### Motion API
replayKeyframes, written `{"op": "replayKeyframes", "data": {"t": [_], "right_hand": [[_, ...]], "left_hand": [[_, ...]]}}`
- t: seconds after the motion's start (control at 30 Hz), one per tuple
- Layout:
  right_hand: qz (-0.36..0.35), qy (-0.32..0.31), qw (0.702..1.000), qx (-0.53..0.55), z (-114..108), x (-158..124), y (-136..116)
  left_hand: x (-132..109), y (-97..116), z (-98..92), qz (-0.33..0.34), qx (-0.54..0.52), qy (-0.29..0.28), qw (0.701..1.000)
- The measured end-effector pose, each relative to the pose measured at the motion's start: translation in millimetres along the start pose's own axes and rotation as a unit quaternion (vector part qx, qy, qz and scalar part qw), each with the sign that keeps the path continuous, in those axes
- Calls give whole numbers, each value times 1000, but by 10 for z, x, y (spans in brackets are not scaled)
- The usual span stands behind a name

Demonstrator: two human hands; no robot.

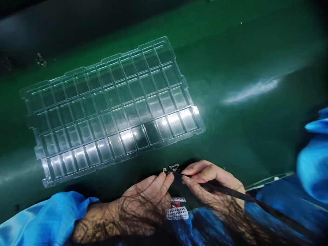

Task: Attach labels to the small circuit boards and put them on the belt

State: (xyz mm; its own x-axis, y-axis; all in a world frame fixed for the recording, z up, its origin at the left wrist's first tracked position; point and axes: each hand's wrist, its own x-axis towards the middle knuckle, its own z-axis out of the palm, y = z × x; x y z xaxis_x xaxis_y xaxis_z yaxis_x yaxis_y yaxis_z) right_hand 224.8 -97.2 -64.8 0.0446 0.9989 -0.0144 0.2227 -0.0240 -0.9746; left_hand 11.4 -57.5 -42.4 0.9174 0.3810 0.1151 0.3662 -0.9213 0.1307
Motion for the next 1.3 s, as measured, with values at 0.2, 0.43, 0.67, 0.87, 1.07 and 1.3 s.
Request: {"op": "replayKeyframes", "data": {"t": [0.2, 0.43, 0.67, 0.87, 1.07, 1.3], "right_hand": [[2, -14, 1000, -11, -18, -12, -7], [-19, -16, 1000, -11, -7, 7, -22], [-23, -18, 1000, -12, -3, 20, -25], [-25, -16, 999, -21, -3, 26, -34], [-8, -21, 1000, -13, -13, 6, -37], [-17, -14, 1000, -20, -7, 25, -48]], "left_hand": [[9, -8, -20, 1, 8, 11, 1000], [-43, -5, -15, 2, -63, -6, 998], [-11, -30, -36, 5, -48, -1, 999], [-24, -20, -30, -7, -38, -5, 999], [-42, -25, -3, 11, -52, -16, 998], [-65, -18, -2, 7, -78, -25, 997]]}}
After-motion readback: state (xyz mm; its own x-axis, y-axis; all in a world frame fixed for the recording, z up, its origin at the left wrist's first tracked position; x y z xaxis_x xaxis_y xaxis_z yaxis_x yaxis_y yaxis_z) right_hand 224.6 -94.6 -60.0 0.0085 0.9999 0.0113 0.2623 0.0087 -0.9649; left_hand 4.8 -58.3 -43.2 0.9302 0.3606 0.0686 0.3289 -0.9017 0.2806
